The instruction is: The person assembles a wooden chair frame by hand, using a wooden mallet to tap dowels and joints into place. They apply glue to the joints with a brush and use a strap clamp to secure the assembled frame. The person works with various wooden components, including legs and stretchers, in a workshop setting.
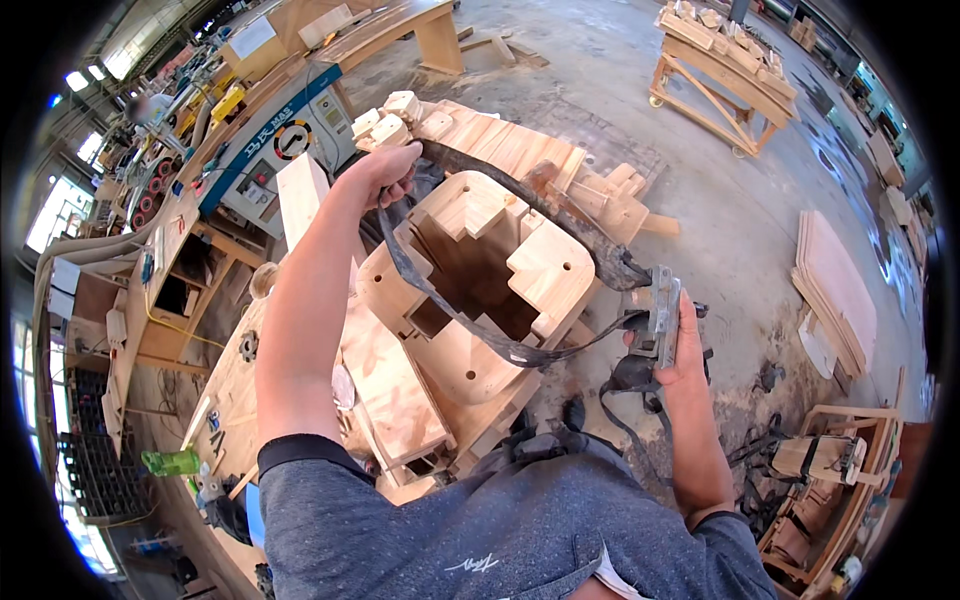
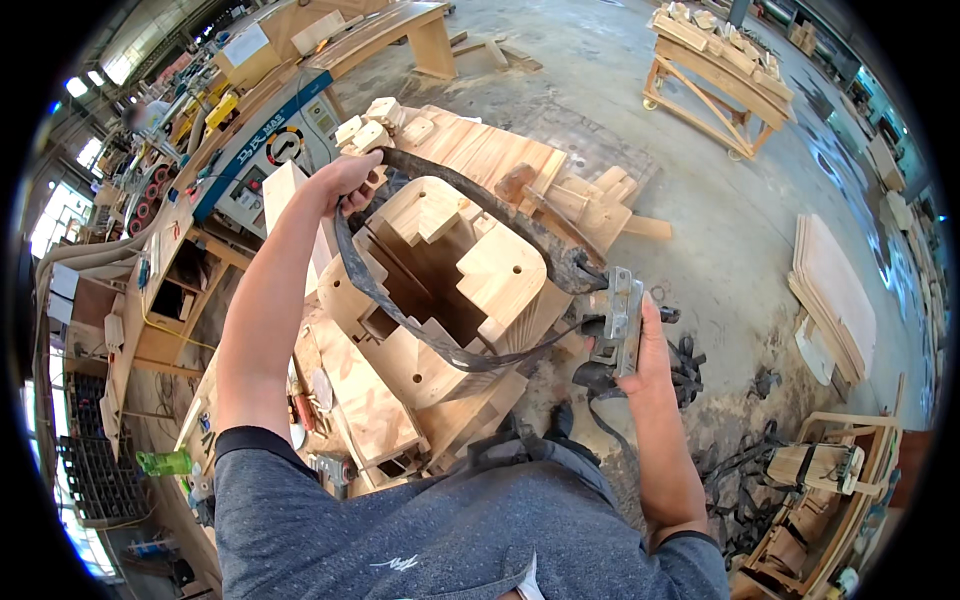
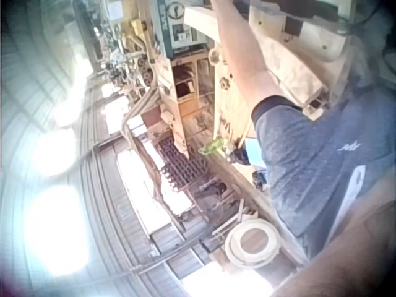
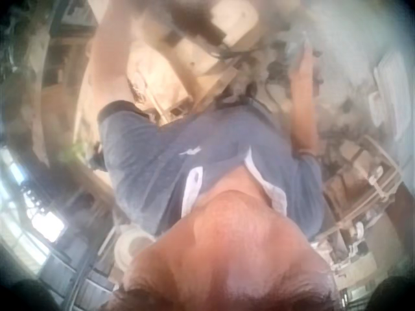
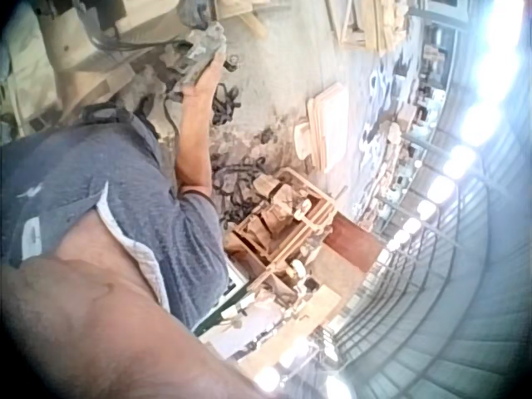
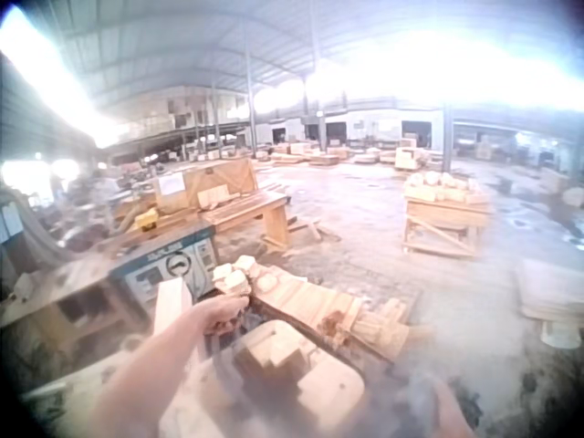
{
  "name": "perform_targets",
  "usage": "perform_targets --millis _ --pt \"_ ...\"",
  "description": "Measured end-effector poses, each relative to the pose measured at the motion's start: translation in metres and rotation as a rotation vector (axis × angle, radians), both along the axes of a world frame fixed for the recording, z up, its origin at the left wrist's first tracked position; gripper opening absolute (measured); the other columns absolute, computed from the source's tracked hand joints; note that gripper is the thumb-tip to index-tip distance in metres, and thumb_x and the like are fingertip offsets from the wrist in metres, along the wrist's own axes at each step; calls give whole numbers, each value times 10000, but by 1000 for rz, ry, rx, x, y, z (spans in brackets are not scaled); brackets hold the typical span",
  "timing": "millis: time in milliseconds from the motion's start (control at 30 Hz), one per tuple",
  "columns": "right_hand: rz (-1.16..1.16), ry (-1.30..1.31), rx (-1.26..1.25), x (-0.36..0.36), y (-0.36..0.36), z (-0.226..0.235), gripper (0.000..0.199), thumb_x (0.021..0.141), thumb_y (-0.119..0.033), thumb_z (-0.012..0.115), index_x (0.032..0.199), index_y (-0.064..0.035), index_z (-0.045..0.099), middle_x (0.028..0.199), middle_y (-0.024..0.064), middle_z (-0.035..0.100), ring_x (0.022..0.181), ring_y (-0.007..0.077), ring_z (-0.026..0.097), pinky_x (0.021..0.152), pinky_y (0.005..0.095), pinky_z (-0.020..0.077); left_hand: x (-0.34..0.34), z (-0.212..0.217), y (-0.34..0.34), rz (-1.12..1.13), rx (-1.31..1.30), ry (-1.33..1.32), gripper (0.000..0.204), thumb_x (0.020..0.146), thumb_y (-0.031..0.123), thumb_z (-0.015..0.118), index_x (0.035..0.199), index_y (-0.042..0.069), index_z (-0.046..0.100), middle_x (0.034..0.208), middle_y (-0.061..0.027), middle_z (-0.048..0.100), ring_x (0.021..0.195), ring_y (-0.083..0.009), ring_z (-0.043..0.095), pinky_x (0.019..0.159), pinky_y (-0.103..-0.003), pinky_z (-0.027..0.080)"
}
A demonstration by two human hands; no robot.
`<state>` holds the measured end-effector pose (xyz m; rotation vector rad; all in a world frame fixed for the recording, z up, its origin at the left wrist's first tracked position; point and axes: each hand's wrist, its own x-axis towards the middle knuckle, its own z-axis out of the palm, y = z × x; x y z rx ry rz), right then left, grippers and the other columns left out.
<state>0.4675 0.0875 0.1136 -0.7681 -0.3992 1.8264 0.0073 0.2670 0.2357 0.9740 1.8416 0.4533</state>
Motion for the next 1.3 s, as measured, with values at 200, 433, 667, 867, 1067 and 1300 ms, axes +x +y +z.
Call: perform_targets --millis 200,433,667,867,1067,1300 --pt "35 37 -26 -5 -21 7 504 985 -526 595 1294 -129 605 1142 101 725 898 270 729 670 451 629 -40 11 -61 -130 -41 27 391 1015 451 544 945 66 556 701 22 513 473 -47 399 394 -226 282" --pt "107 53 -98 -5 -31 2 517 1007 -539 528 1312 -130 610 1161 117 717 939 328 713 636 478 613 -66 16 -157 43 119 -254 243 895 80 667 1109 56 552 801 -11 581 584 -96 582 490 -233 477" --pt "175 58 -152 -16 -35 17 440 1017 -497 533 1282 -156 619 1133 98 722 874 282 715 601 486 616 -58 2 -218 135 164 -486 558 842 -18 612 1377 7 457 1027 -79 586 757 -130 628 641 -300 577" --pt "224 51 -102 -15 -42 12 435 1035 -482 504 1309 -158 598 1141 109 717 859 290 718 601 488 625 -41 -40 -244 191 299 -527 463 810 -32 661 1247 12 515 1043 -90 578 809 -140 593 656 -307 544" --pt "153 13 -123 -1 -46 14 430 1036 -484 506 1283 -146 605 1136 106 717 830 266 709 607 450 605 -9 -44 -262 174 381 -537 567 776 -46 670 1308 31 489 1014 -67 574 815 -139 610 671 -303 558" --pt "116 -84 -89 -1 -56 14 458 1031 -488 510 1271 -114 621 1104 111 728 841 259 722 597 444 622 55 -50 -303 302 404 -761 908 695 -121 617 1474 122 220 1193 -106 450 967 -226 627 824 -407 596"
